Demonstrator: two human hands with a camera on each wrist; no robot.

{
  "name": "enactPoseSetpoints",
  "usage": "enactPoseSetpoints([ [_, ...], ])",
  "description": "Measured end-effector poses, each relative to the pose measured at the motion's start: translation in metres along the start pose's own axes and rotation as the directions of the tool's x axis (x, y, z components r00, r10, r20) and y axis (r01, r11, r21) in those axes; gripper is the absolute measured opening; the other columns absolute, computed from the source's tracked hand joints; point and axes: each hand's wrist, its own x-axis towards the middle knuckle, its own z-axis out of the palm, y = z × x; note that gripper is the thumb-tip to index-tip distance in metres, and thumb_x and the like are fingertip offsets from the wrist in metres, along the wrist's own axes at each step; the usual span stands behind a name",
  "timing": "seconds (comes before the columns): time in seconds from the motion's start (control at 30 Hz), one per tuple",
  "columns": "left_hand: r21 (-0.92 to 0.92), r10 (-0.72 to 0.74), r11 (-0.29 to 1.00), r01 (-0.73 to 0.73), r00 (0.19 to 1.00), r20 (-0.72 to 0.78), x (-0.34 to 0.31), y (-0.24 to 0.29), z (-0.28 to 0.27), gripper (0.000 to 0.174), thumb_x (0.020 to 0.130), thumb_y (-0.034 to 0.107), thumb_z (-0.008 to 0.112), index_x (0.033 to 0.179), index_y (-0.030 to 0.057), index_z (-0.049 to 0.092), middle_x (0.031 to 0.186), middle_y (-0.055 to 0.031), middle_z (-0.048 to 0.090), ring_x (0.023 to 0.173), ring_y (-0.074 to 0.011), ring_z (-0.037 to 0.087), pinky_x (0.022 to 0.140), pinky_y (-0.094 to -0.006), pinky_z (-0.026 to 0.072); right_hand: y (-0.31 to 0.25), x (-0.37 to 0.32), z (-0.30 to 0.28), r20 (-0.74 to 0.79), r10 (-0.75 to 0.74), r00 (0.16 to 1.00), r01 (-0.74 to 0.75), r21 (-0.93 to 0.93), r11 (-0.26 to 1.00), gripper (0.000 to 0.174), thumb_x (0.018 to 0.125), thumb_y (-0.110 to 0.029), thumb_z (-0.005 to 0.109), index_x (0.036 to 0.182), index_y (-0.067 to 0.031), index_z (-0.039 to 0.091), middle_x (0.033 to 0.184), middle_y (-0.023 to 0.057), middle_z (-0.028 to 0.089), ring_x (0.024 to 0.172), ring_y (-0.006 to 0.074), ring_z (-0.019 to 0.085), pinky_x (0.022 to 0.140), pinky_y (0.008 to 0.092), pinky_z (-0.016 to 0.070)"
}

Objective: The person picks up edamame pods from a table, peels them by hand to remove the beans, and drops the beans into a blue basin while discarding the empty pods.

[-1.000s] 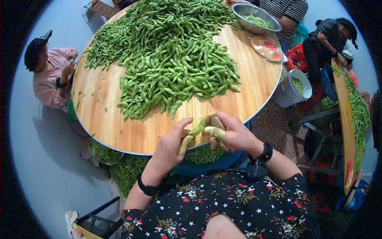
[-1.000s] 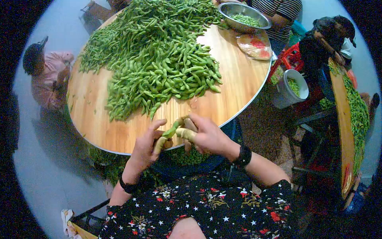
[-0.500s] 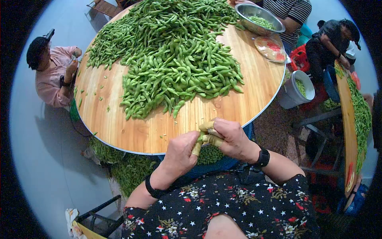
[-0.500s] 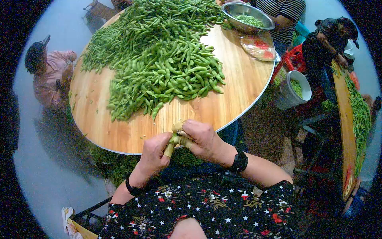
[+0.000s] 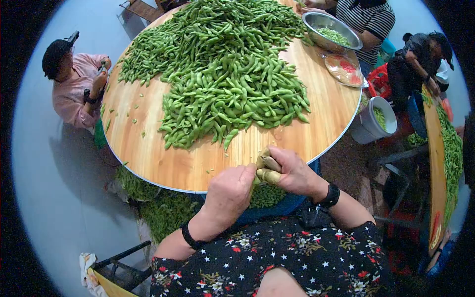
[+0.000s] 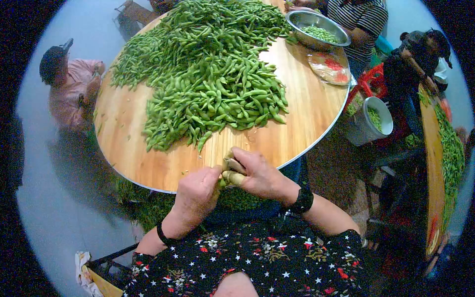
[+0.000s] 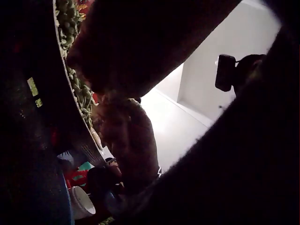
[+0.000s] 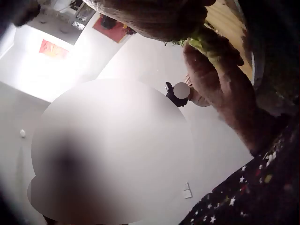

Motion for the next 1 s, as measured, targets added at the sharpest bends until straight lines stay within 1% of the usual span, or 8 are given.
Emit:
enactPoseSetpoints([
  [0.33, -0.187, 0.032, 0.982, -0.026, 0.999, 0.03, -0.024, 0.004, -0.01, 0.012, 0.073, 0.005, 0.061, 0.082, 0.0037, 0.054, 0.065, -0.0119, 0.052, 0.06, -0.0308, 0.057, 0.055, -0.0395, 0.0456, 0.011, -0.006, 0.005, 0.249, 0.018, 0.968, -0.04, 0.084, 0.996, 0.017, 0.086, -0.011, 0.063, 0.078, -0.0032, 0.049, 0.068, 0.0045, 0.056, 0.06, 0.0133, 0.055, 0.055, 0.0287, 0.0442],
  [0.4, -0.177, -0.04, 0.981, 0.084, 0.97, 0.24, -0.037, 0.006, -0.027, 0.012, 0.074, 0.007, 0.062, 0.081, 0.0048, 0.053, 0.066, -0.0122, 0.053, 0.061, -0.0314, 0.057, 0.055, -0.0402, 0.0463, 0.007, -0.01, 0.006, 0.3, -0.046, 0.953, 0.041, 0.023, 0.999, 0.015, 0.086, -0.011, 0.062, 0.082, -0.0028, 0.051, 0.07, 0.0074, 0.057, 0.063, 0.0182, 0.057, 0.057, 0.0309, 0.0452],
  [0.5, 0.25, -0.273, 0.957, 0.148, 0.75, 0.602, -0.061, -0.007, -0.069, 0.023, 0.077, 0.011, 0.062, 0.1, 0.0076, 0.059, 0.085, -0.0124, 0.062, 0.082, -0.034, 0.061, 0.068, -0.0432, 0.0496, 0.003, -0.016, 0.002, 0.415, -0.074, 0.907, 0.128, -0.102, 0.987, 0.013, 0.086, -0.013, 0.061, 0.092, -0.0027, 0.055, 0.076, 0.0141, 0.059, 0.072, 0.0319, 0.06, 0.063, 0.0372, 0.0469],
  [0.63, 0.214, -0.299, 0.946, 0.243, 0.909, 0.292, -0.03, -0.022, -0.087, 0.029, 0.077, 0.005, 0.061, 0.106, 0.0065, 0.059, 0.093, -0.0167, 0.063, 0.089, -0.0358, 0.059, 0.075, -0.0416, 0.0493, -0.004, -0.012, 0.005, 0.398, -0.089, 0.913, 0.138, -0.097, 0.986, 0.017, 0.09, -0.016, 0.056, 0.1, -0.0026, 0.054, 0.08, 0.0154, 0.06, 0.074, 0.0332, 0.061, 0.066, 0.0389, 0.047],
  [0.7, 0.172, -0.163, 0.972, 0.158, 0.987, 0.014, 0.01, -0.039, -0.074, 0.027, 0.078, 0.003, 0.059, 0.105, 0.0051, 0.059, 0.096, -0.0184, 0.062, 0.09, -0.0358, 0.059, 0.077, -0.0415, 0.0487, 0.004, 0.001, 0.009, 0.192, 0.019, 0.981, 0.002, -0.11, 0.994, 0.022, 0.093, -0.021, 0.052, 0.102, -0.0013, 0.053, 0.084, 0.0174, 0.059, 0.08, 0.0334, 0.06, 0.071, 0.039, 0.0465],
  [0.77, 0.255, -0.121, 0.956, 0.144, 0.987, -0.105, 0.048, -0.067, -0.059, 0.024, 0.08, 0.004, 0.058, 0.104, 0.003, 0.058, 0.094, -0.0193, 0.062, 0.087, -0.0363, 0.059, 0.075, -0.0422, 0.0483, 0.007, 0.007, 0.01, 0.115, -0.039, 0.993, 0.054, -0.131, 0.99, 0.026, 0.094, -0.024, 0.049, 0.103, -0.0004, 0.053, 0.088, 0.0184, 0.058, 0.085, 0.0328, 0.058, 0.075, 0.0388, 0.0454],
  [0.87, 0.293, -0.109, 0.942, 0.16, 0.977, -0.183, 0.079, -0.103, -0.033, 0.02, 0.083, 0.005, 0.056, 0.102, 0.0015, 0.058, 0.091, -0.0189, 0.061, 0.085, -0.0365, 0.058, 0.074, -0.0432, 0.0474, 0.03, 0.011, 0.015, 0.021, -0.236, 0.972, 0.236, -0.128, 0.963, 0.026, 0.094, -0.024, 0.048, 0.106, -0.0005, 0.054, 0.086, 0.0141, 0.058, 0.081, 0.027, 0.059, 0.071, 0.0363, 0.046],
  [1.0, 0.328, -0.063, 0.938, 0.113, 0.985, -0.159, 0.082, -0.103, -0.031, 0.016, 0.083, 0.008, 0.057, 0.098, 0.0017, 0.057, 0.088, -0.016, 0.06, 0.083, -0.0339, 0.058, 0.072, -0.0411, 0.0478, 0.016, 0.007, 0.005, 0.045, -0.065, 0.997, 0.063, 0.044, 0.997, 0.03, 0.096, -0.024, 0.047, 0.113, -0.0005, 0.054, 0.078, 0.006, 0.058, 0.068, 0.0155, 0.057, 0.061, 0.0303, 0.0464],
])
